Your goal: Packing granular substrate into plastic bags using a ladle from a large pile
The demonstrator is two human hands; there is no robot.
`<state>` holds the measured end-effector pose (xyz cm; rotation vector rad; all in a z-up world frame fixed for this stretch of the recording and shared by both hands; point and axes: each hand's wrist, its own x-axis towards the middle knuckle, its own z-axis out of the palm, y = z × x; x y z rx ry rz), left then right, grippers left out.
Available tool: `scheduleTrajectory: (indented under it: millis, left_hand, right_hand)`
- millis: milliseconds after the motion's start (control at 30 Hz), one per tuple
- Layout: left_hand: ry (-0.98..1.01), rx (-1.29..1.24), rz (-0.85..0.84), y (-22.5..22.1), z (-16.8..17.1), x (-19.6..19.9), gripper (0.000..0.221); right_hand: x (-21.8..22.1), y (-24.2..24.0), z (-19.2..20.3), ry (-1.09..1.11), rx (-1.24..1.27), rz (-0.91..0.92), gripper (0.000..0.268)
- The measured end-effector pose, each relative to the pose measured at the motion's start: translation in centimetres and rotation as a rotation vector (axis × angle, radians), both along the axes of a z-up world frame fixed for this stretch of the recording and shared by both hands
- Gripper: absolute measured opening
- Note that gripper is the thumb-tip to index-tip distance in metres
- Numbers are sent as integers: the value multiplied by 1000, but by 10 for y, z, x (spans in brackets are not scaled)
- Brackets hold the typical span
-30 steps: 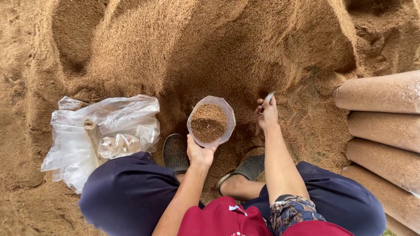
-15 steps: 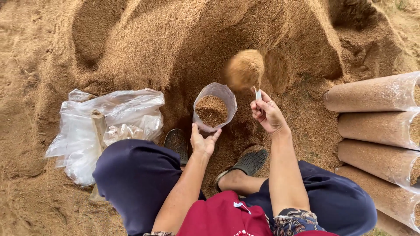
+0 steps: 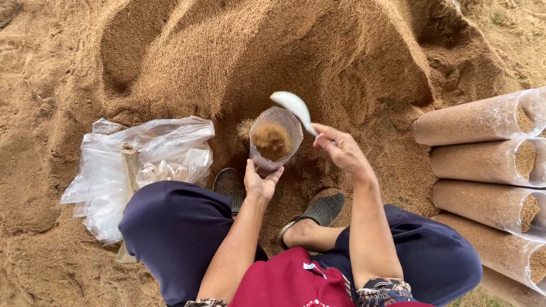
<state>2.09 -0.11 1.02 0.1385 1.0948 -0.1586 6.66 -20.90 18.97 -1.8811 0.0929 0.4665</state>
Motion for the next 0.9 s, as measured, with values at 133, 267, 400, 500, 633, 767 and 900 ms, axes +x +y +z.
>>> scheduleTrajectory:
  millis: [133,267,400,500,633,767,900]
  left_hand:
    - [4,-26,0,3,9,0,65]
    - [32,-20,-17,4,17,3,64]
    - [51,-13,-23,4,20,4,65]
    - [74,-1,-8,1,21,7,61]
    - [74,9,-21,1,29,9,68]
    - [85,10,-12,-3,26,8,61]
    - [87,8,9,-5,28,8,59]
  right_hand:
    - [13,-25,-83,-58,197,-335,41]
    - [-16,-91,-254,210,499,-1125,41]
    - [-55,-98,-352,462,346,-1437,44]
    - [-45,-63,-334,422,365,-1334,43]
    - [-20,-26,-304,459,460,-1161,46]
    - [-11,-21,-270,424,689,-964,42]
    - [-1,-27,-235,344,878,-778,38]
